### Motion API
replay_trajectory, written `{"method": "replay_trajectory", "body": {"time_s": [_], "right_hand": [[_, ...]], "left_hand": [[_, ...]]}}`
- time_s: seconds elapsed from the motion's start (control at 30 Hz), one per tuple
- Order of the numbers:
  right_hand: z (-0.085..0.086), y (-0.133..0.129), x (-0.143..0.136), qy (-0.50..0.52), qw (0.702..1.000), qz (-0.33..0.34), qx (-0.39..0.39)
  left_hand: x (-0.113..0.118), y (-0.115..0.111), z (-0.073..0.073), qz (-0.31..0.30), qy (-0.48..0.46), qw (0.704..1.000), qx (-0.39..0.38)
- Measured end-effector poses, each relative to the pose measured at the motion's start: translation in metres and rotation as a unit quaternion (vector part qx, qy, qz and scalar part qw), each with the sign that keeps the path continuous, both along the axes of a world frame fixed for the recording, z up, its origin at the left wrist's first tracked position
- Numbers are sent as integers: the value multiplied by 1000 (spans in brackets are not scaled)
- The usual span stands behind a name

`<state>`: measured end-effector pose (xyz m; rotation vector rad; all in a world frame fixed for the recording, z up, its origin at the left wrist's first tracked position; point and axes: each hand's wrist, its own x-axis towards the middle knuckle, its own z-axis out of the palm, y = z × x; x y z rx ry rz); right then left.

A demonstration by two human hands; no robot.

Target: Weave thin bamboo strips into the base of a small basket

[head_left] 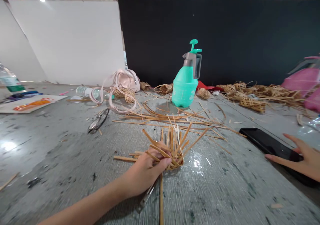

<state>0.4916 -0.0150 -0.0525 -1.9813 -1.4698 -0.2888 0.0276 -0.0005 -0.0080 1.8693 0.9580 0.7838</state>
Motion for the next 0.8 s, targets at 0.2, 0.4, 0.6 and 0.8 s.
{"method": "replay_trajectory", "body": {"time_s": [0.2, 0.4, 0.6, 0.8], "right_hand": [[11, 6, -4, 122, 983, 15, -136], [-3, 0, -11, 17, 999, -8, -36], [23, -7, -61, -96, 988, -40, -110], [55, -10, -213, 106, 919, 314, -215]], "left_hand": [[1, -3, -2, -31, -24, 999, -6], [2, -2, -3, -35, -44, 998, -13], [3, -1, -4, -14, -50, 998, -26], [-1, 3, -2, -56, -100, 986, -123]]}}
